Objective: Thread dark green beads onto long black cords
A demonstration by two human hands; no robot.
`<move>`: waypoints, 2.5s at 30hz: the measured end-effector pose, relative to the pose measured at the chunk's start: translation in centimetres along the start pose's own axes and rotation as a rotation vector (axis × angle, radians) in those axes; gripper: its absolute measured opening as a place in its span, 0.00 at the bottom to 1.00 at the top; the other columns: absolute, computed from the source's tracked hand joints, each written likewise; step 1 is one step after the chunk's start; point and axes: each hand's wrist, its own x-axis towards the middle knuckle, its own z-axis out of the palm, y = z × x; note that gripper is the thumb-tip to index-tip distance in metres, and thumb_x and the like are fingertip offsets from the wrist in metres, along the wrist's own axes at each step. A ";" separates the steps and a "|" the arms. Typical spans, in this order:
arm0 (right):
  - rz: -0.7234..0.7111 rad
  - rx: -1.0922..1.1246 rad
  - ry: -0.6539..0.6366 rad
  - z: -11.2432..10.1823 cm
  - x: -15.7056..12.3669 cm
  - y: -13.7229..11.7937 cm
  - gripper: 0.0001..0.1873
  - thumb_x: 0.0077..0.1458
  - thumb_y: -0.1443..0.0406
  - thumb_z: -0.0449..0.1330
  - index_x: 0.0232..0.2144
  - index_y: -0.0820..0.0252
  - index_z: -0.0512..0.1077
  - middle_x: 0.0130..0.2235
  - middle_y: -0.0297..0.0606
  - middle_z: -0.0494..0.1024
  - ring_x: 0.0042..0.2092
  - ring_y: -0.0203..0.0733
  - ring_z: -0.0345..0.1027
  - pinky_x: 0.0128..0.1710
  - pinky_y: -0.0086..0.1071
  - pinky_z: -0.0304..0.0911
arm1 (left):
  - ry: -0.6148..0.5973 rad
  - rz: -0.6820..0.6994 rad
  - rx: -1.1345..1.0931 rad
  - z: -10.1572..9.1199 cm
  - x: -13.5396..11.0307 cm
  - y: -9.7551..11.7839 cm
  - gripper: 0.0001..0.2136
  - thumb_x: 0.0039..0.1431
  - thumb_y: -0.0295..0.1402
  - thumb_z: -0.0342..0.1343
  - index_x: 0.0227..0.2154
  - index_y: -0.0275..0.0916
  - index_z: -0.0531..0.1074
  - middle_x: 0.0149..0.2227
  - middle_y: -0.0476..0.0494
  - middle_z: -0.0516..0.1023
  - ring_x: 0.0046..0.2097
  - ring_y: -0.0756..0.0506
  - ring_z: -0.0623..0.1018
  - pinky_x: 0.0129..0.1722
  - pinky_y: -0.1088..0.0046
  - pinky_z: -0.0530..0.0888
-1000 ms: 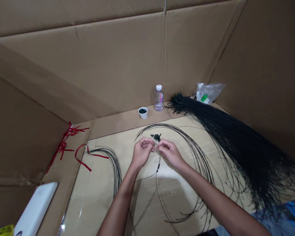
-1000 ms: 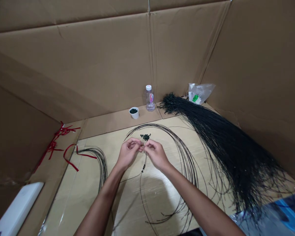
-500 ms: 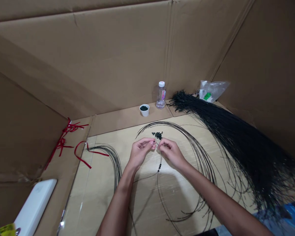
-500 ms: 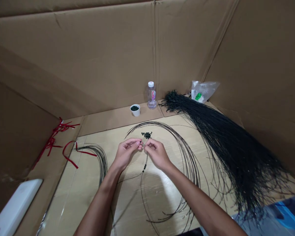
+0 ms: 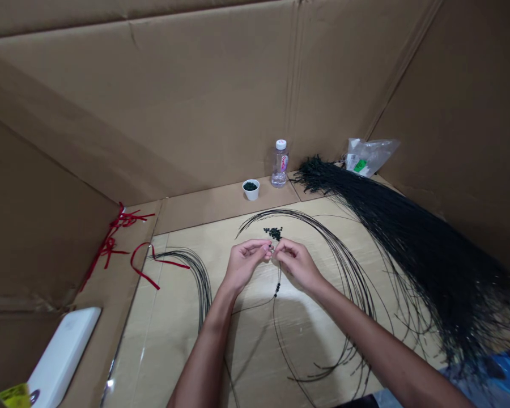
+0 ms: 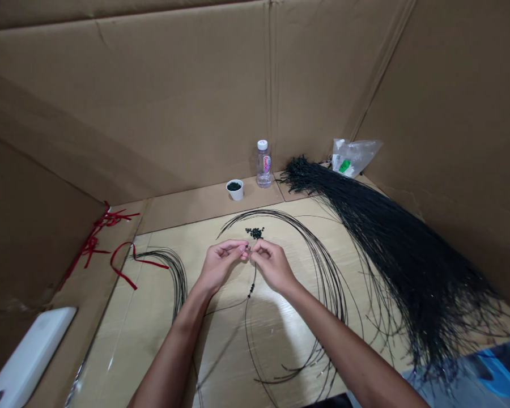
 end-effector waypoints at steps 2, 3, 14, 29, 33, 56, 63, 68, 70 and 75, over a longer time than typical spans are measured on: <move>-0.001 -0.006 0.004 0.0 0.0 0.1 0.07 0.50 0.63 0.63 0.23 0.56 0.70 0.18 0.24 0.58 0.22 0.33 0.46 0.24 0.30 0.41 | 0.001 0.005 0.001 0.0 0.0 0.0 0.20 0.47 0.43 0.78 0.39 0.34 0.87 0.32 0.39 0.87 0.33 0.47 0.82 0.40 0.71 0.80; 0.000 -0.005 0.004 0.0 0.0 0.2 0.07 0.49 0.63 0.63 0.23 0.56 0.70 0.18 0.24 0.58 0.22 0.32 0.46 0.24 0.30 0.41 | 0.000 0.007 0.000 0.0 0.0 0.0 0.20 0.47 0.43 0.78 0.39 0.34 0.87 0.32 0.39 0.87 0.33 0.47 0.82 0.40 0.72 0.80; -0.005 -0.039 -0.017 -0.1 -0.1 0.2 0.08 0.52 0.61 0.64 0.24 0.57 0.72 0.20 0.25 0.61 0.23 0.33 0.47 0.24 0.30 0.42 | 0.010 0.018 0.013 0.1 0.0 -0.1 0.20 0.47 0.44 0.79 0.37 0.35 0.87 0.33 0.39 0.87 0.33 0.47 0.83 0.39 0.71 0.80; -0.024 -0.069 0.006 -0.3 0.0 0.3 0.05 0.49 0.64 0.61 0.23 0.57 0.69 0.20 0.25 0.60 0.23 0.33 0.47 0.24 0.31 0.41 | 0.006 0.028 0.023 0.2 -0.1 0.1 0.18 0.47 0.44 0.78 0.36 0.35 0.87 0.33 0.39 0.87 0.33 0.47 0.82 0.39 0.69 0.81; -0.010 -0.064 0.007 -0.2 0.0 0.2 0.05 0.48 0.64 0.60 0.23 0.56 0.69 0.19 0.24 0.59 0.23 0.33 0.46 0.24 0.31 0.40 | 0.011 0.024 0.016 0.2 -0.1 0.0 0.18 0.47 0.43 0.78 0.36 0.35 0.87 0.33 0.39 0.87 0.32 0.46 0.82 0.39 0.69 0.81; -0.009 -0.084 0.015 -0.1 -0.2 -0.2 0.07 0.51 0.62 0.62 0.24 0.57 0.72 0.19 0.25 0.60 0.23 0.34 0.48 0.24 0.31 0.42 | -0.021 0.080 0.053 0.4 -0.2 0.0 0.17 0.50 0.43 0.77 0.36 0.35 0.86 0.32 0.40 0.86 0.33 0.46 0.83 0.39 0.69 0.80; -0.024 -0.069 0.017 -0.1 -0.2 -0.3 0.08 0.52 0.61 0.62 0.24 0.56 0.71 0.19 0.25 0.58 0.22 0.34 0.47 0.24 0.31 0.42 | -0.011 0.078 0.051 0.3 -0.2 -0.1 0.17 0.50 0.42 0.77 0.37 0.35 0.86 0.32 0.40 0.86 0.33 0.46 0.83 0.39 0.68 0.81; -0.017 -0.058 0.011 -0.1 -0.2 -0.4 0.07 0.52 0.61 0.62 0.24 0.55 0.70 0.19 0.25 0.59 0.22 0.34 0.47 0.24 0.31 0.42 | -0.005 0.059 0.030 0.4 -0.3 0.1 0.17 0.48 0.42 0.78 0.36 0.35 0.85 0.31 0.41 0.86 0.32 0.46 0.83 0.39 0.68 0.81; -0.025 -0.064 0.010 -0.1 -0.3 -0.5 0.08 0.52 0.61 0.63 0.24 0.56 0.71 0.19 0.26 0.60 0.22 0.34 0.48 0.24 0.31 0.42 | -0.009 0.053 0.023 0.4 -0.3 0.1 0.17 0.48 0.41 0.78 0.35 0.35 0.85 0.31 0.41 0.86 0.32 0.46 0.83 0.39 0.69 0.80; -0.032 -0.059 -0.007 -0.2 -0.2 -0.3 0.08 0.53 0.61 0.64 0.25 0.57 0.72 0.21 0.27 0.63 0.23 0.34 0.48 0.24 0.30 0.42 | -0.035 0.035 0.027 0.4 -0.3 0.1 0.17 0.49 0.42 0.78 0.36 0.35 0.86 0.31 0.40 0.86 0.33 0.45 0.83 0.39 0.68 0.81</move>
